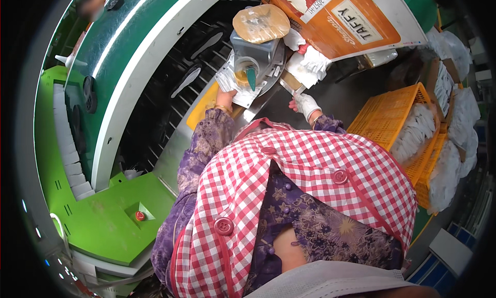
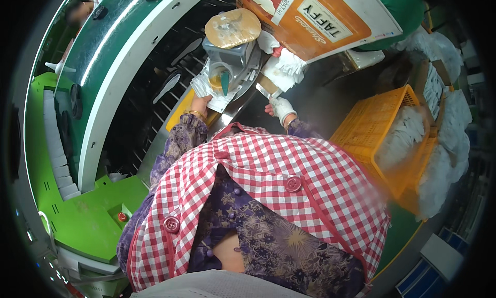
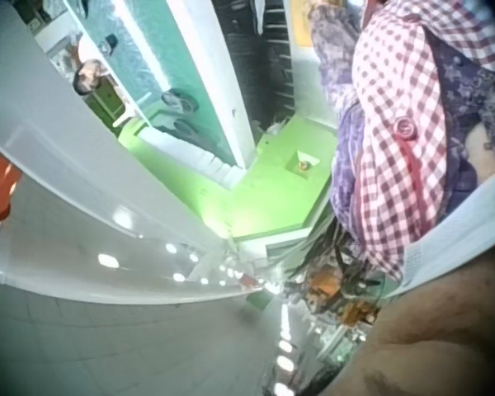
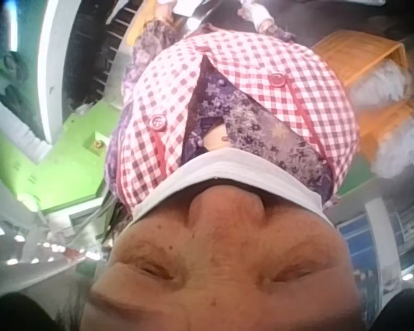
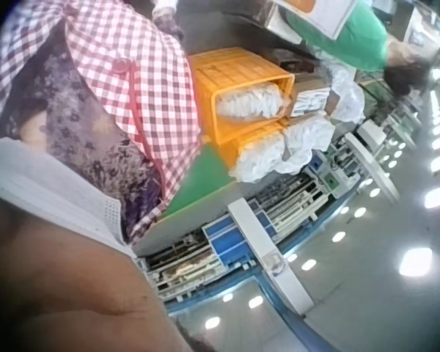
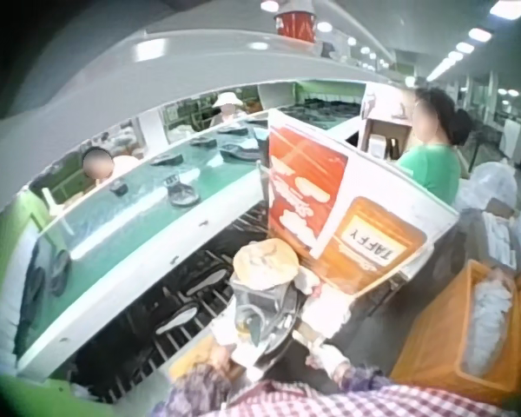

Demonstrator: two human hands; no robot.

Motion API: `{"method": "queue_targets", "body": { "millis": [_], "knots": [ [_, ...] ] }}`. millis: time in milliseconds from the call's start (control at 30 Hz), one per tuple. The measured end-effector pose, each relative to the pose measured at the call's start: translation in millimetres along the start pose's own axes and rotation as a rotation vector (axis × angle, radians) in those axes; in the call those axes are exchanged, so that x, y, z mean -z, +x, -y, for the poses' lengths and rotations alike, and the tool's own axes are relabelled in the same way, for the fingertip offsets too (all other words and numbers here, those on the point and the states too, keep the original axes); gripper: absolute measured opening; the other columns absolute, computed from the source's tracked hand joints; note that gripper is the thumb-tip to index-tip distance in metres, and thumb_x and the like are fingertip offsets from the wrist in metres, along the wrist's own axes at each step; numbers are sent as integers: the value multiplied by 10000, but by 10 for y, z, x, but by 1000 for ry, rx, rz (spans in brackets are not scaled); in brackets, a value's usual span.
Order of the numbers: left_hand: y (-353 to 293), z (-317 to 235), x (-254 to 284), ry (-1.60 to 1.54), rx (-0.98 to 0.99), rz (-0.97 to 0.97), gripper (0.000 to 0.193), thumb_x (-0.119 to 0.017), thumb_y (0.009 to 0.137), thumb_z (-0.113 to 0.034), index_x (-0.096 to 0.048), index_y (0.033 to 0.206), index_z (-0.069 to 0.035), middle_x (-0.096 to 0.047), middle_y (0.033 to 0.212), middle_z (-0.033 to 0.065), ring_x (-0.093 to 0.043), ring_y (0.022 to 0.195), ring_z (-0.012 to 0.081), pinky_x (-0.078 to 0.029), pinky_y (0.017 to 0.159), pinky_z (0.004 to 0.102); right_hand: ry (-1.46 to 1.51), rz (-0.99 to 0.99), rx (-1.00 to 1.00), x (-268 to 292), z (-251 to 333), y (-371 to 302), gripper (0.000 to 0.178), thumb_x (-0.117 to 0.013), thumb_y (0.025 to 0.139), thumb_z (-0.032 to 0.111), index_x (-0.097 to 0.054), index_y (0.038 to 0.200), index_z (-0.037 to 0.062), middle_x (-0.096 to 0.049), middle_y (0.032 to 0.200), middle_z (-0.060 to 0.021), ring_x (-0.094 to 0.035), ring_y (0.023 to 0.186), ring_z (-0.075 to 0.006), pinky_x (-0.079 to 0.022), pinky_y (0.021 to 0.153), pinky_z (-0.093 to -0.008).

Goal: The recorder applies adhesive to the soles of shoes using a brush and then organizes boxes in a manufacturing environment.

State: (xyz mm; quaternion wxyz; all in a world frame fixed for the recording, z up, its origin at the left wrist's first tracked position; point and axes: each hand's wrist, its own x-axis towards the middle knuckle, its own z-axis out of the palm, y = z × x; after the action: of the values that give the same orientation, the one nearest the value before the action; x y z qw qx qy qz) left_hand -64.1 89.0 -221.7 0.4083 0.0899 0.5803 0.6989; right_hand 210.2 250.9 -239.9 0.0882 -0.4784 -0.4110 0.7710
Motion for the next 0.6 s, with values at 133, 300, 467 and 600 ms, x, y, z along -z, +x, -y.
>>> {"method": "queue_targets", "body": {
  "millis": [133, 300, 467, 600],
  "knots": [
    [-79, -49, -45, -4, -14, -16, 564, -540, 710, 133, -431, 1254, 30, -553, 1212, 138, -572, 1063, 272, -454, 907, 339, -29, 17, -24, 121, -15, -13, 363, -551, 915, 299, -493, 1149, 28, -619, 949, -134, -639, 773, -214, -506, 608, -309],
    [-277, -114, -116, 52, 3, 42, 528, -579, 730, 87, -451, 1240, 33, -577, 1178, 118, -577, 1044, 246, -444, 905, 311, 121, -173, 63, 898, 129, 52, 376, -495, 920, 264, -482, 1219, 36, -579, 1133, -165, -615, 931, -265, -499, 702, -353],
    [-243, -441, 88, 154, -1, 129, 469, -620, 815, -82, -469, 1248, 13, -600, 1124, 74, -578, 995, 168, -452, 872, 285, -55, -499, 354, 1617, 734, 175, 416, -449, 933, 326, -478, 1260, 70, -530, 1270, -111, -537, 1099, -258, -438, 843, -394],
    [-51, -891, 138, 388, -199, -25, 384, -559, 892, -205, -541, 1213, 5, -642, 1054, 83, -594, 956, 152, -451, 833, 258, 126, -452, 456, 1597, 1455, -4, 427, -449, 933, 334, -475, 1263, 65, -526, 1275, -117, -533, 1106, -260, -432, 854, -392]
  ]
}}
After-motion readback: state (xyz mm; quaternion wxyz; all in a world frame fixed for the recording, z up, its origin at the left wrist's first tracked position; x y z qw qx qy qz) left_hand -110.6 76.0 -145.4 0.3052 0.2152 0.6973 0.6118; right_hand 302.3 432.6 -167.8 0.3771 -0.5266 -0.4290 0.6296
